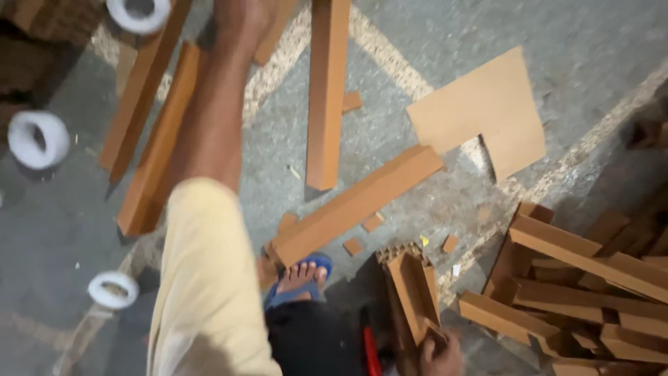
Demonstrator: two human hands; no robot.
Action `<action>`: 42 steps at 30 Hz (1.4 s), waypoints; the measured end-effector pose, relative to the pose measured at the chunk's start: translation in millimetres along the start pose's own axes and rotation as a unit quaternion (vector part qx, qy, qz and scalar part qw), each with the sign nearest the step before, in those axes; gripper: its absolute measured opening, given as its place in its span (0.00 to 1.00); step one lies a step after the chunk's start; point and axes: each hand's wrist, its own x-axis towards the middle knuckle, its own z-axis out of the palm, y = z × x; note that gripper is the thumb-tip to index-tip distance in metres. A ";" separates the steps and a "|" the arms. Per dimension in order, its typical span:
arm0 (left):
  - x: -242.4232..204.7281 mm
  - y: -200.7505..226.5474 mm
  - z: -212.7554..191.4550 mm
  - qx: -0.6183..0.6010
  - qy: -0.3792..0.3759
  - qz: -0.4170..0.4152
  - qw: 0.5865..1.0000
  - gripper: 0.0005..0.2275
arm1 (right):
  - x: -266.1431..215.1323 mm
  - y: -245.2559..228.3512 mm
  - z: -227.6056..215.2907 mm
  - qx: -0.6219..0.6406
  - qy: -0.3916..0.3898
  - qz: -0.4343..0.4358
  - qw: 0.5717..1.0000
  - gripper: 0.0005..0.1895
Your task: The person sits on the floor and uses a red utility knife to cut long cardboard strips into smaller pieces. They repeatedly pick up a strip, cut it, and toss the resulting pieces onto a growing pile on the floor.
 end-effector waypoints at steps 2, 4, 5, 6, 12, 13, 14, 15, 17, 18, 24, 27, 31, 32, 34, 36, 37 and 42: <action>-29.0 -3.2 -1.2 -0.017 -0.025 0.030 0.999 0.29 | 5.3 -3.1 3.2 0.118 -0.002 -0.005 0.993 0.18; -83.6 -14.5 -7.2 0.021 -0.085 0.026 0.996 0.30 | -3.0 -2.8 6.7 0.199 -0.003 -0.009 0.980 0.18; -112.4 -22.3 -12.0 0.061 -0.121 0.013 0.991 0.30 | -9.3 -0.8 6.9 0.223 0.000 -0.011 0.975 0.18; -140.8 -30.2 -19.5 0.088 -0.170 -0.038 0.981 0.30 | -8.4 -0.1 7.6 0.249 0.002 -0.019 0.968 0.18; -244.1 -35.1 -48.7 0.297 -0.001 0.055 0.953 0.30 | -15.4 -12.1 13.1 0.176 0.004 0.058 0.983 0.18; -249.0 -30.4 -47.1 0.289 -0.018 0.065 0.955 0.27 | -18.0 -15.0 13.7 0.173 0.016 0.038 0.984 0.17; -251.7 -23.9 -42.5 0.281 -0.036 0.074 0.956 0.24 | -18.4 -15.7 11.9 0.169 0.028 0.017 0.985 0.17; -252.0 -18.1 -38.2 0.272 -0.054 0.082 0.957 0.21 | -17.1 -15.7 8.7 0.165 0.039 -0.003 0.986 0.16; -237.2 -11.4 -31.5 0.288 0.004 0.092 0.953 0.17 | -19.1 -23.4 7.8 0.141 0.051 -0.010 0.989 0.18; -231.9 -8.1 -25.4 0.294 0.029 0.092 0.951 0.15 | -20.3 -23.0 2.7 0.124 0.053 -0.012 0.991 0.20; -164.4 -4.1 -2.0 0.151 0.041 0.021 0.988 0.16 | -22.2 -38.0 -11.9 0.164 0.031 0.013 0.986 0.19; -151.5 -11.9 9.3 0.191 0.038 -0.001 0.981 0.13 | -25.5 -46.4 -21.8 0.098 0.078 -0.048 0.991 0.20; -142.9 -15.3 25.9 0.173 -0.010 -0.069 0.982 0.21 | -29.7 -68.4 -41.9 0.131 0.052 -0.006 0.990 0.18; -147.5 -18.2 27.1 0.174 -0.019 -0.062 0.983 0.21 | -31.3 -74.7 -47.6 0.131 0.045 0.000 0.990 0.18; -162.8 -23.9 22.3 0.193 -0.024 -0.027 0.980 0.24 | -36.4 -87.1 -59.3 0.152 0.033 0.019 0.988 0.18; -181.3 -22.5 11.5 0.227 -0.012 0.033 0.973 0.29 | -41.0 -98.2 -70.3 0.194 0.025 0.044 0.980 0.19; -194.3 -18.7 5.5 0.281 0.009 0.056 0.958 0.29 | -42.0 -102.3 -75.4 0.191 0.033 0.035 0.980 0.19; -282.0 -5.5 -38.2 0.401 -0.007 0.086 0.912 0.38 | -51.8 -107.6 -84.4 0.191 0.047 0.035 0.980 0.19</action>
